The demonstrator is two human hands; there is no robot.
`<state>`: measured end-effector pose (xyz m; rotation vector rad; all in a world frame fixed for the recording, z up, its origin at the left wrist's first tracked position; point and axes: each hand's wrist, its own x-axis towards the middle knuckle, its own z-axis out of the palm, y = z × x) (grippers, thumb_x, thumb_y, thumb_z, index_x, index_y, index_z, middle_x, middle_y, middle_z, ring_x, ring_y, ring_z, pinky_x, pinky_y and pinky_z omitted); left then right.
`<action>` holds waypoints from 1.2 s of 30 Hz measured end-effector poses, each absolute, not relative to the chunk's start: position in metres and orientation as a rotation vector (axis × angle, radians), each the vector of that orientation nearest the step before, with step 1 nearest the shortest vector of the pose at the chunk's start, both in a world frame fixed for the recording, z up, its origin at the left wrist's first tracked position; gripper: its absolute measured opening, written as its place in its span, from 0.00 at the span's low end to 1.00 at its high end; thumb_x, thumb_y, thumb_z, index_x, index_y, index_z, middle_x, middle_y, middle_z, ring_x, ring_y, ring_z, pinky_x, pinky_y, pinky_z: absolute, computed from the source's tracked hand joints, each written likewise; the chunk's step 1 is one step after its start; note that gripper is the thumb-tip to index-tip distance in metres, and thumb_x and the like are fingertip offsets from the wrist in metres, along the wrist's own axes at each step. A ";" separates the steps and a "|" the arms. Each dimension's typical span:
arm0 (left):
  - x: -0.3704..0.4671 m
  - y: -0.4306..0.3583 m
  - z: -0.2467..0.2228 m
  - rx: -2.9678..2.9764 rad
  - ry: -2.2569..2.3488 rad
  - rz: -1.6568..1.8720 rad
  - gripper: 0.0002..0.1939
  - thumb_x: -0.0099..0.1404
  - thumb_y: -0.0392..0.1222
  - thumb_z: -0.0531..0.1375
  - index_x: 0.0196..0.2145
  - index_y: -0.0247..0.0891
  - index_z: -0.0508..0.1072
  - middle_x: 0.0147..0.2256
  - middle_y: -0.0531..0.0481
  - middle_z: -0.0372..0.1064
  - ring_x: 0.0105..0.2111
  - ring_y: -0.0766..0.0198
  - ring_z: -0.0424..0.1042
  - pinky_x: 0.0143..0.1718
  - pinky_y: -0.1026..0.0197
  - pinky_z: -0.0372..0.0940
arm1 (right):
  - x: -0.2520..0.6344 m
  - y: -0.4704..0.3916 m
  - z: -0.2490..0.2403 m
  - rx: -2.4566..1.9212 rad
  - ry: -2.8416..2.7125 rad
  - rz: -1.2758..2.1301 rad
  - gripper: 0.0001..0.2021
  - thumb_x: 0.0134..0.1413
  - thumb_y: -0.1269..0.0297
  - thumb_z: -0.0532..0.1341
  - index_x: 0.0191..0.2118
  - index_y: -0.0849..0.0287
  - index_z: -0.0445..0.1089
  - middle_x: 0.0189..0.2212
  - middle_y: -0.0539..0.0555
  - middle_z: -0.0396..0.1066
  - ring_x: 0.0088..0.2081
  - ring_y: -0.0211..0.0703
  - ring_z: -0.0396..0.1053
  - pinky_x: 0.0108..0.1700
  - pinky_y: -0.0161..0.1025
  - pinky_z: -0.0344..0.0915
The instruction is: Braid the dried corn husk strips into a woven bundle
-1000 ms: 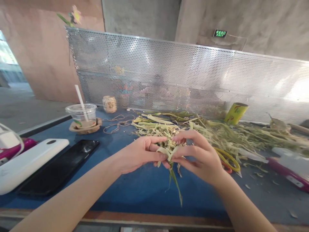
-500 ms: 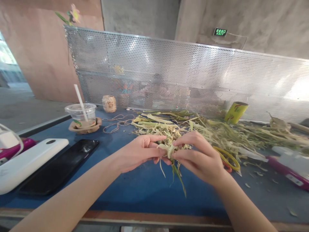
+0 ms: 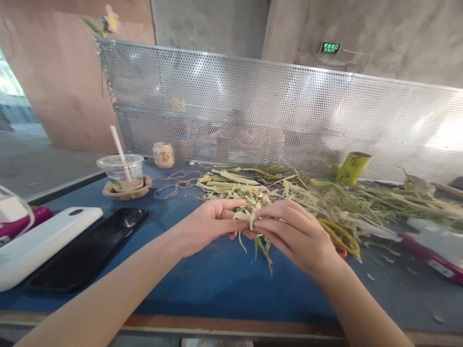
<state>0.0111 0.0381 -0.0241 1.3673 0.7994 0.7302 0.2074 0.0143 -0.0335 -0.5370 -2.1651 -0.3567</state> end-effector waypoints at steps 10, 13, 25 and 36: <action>0.011 0.040 -0.028 1.413 0.767 0.828 0.40 0.55 0.42 0.63 0.60 0.30 0.50 0.25 0.51 0.74 0.31 0.65 0.70 0.33 0.64 0.59 | 0.193 0.010 -0.031 -0.587 -2.098 -0.769 0.06 0.53 0.77 0.57 0.35 0.65 0.70 0.36 0.59 0.74 0.38 0.46 0.69 0.38 0.43 0.70; 0.011 0.042 -0.030 1.435 0.786 0.858 0.40 0.55 0.41 0.63 0.60 0.29 0.50 0.24 0.52 0.74 0.30 0.65 0.70 0.31 0.65 0.59 | 0.188 0.009 -0.030 -0.665 -2.072 -0.873 0.06 0.52 0.77 0.57 0.32 0.64 0.71 0.35 0.56 0.75 0.36 0.45 0.70 0.36 0.42 0.70; 0.015 0.037 -0.022 1.329 0.763 0.889 0.41 0.55 0.45 0.63 0.60 0.26 0.50 0.27 0.46 0.74 0.28 0.66 0.67 0.30 0.62 0.57 | 0.191 0.016 -0.041 -0.686 -2.046 -0.554 0.11 0.54 0.78 0.53 0.39 0.61 0.69 0.38 0.58 0.72 0.39 0.43 0.69 0.42 0.40 0.70; 0.014 0.038 -0.024 1.215 0.737 0.904 0.34 0.57 0.38 0.61 0.58 0.26 0.54 0.29 0.47 0.73 0.29 0.66 0.71 0.35 0.62 0.61 | 0.196 0.013 -0.043 -0.650 -2.066 -0.480 0.10 0.56 0.75 0.54 0.41 0.60 0.68 0.40 0.57 0.71 0.41 0.42 0.69 0.47 0.40 0.67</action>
